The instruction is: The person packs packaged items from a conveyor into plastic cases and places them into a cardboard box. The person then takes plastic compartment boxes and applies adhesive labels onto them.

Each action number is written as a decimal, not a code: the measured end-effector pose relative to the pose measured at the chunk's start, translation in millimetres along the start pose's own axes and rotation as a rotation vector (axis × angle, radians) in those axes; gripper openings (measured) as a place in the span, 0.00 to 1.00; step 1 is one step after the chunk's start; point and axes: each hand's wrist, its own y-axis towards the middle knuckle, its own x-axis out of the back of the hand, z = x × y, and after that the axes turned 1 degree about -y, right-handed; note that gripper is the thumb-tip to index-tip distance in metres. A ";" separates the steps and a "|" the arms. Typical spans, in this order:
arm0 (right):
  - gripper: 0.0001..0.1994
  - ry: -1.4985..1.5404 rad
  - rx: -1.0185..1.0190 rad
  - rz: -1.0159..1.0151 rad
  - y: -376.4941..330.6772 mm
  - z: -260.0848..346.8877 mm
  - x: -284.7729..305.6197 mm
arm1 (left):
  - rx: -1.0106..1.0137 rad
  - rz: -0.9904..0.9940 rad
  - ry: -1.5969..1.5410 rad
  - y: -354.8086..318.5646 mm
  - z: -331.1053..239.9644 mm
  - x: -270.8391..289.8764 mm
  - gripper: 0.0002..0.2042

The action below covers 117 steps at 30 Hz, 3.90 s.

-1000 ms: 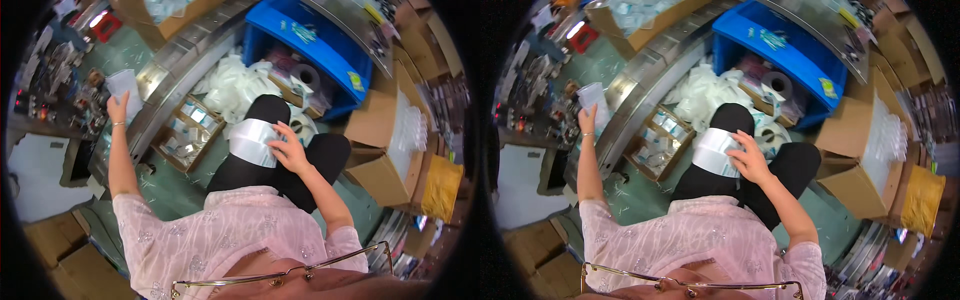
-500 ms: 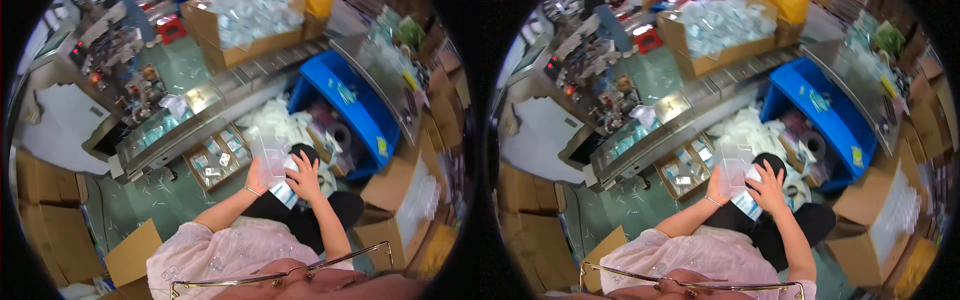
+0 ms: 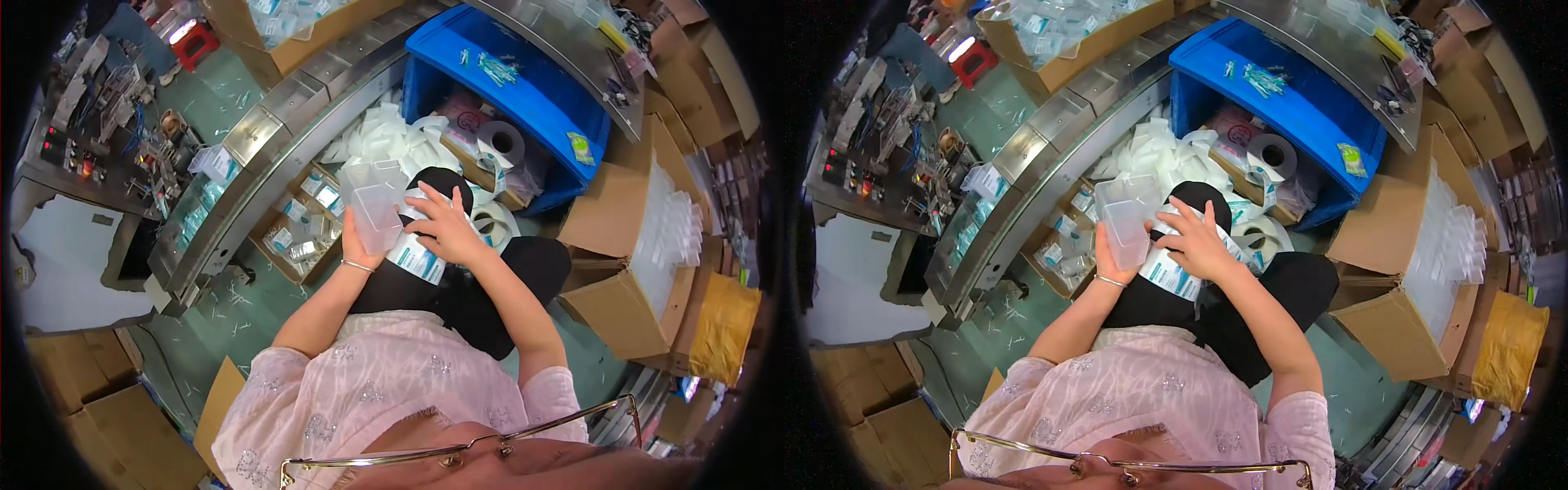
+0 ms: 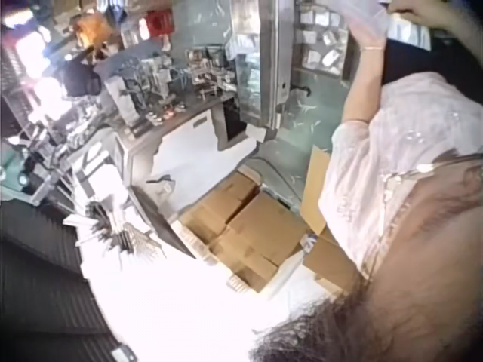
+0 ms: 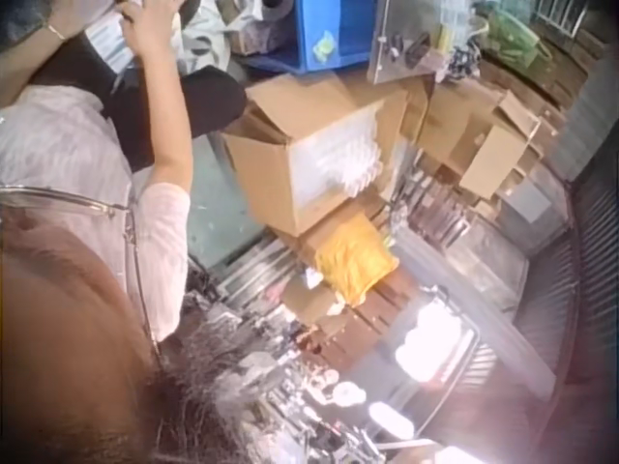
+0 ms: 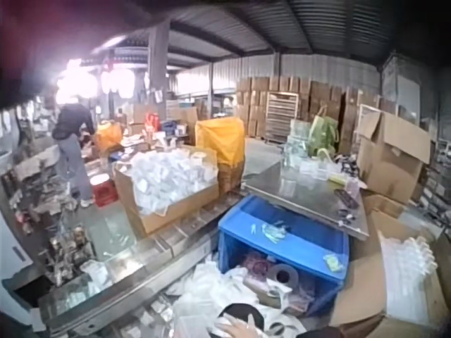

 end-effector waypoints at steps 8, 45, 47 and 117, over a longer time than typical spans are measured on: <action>0.05 -0.057 0.007 -0.032 -3.6 14.6 -2.8 | 0.011 -0.047 0.010 -9.3 4.7 -1.3 0.29; 0.16 0.201 -0.255 -0.941 -15.9 57.0 -7.1 | -0.053 -0.006 0.947 -9.2 30.3 -80.6 0.27; 0.16 0.199 -0.259 -0.945 -15.7 56.7 -7.8 | -0.044 0.000 0.945 -10.4 29.9 -82.7 0.28; 0.08 1.577 -0.260 -0.904 -8.2 87.0 -15.7 | 0.114 0.343 0.255 -11.4 15.8 -93.4 0.24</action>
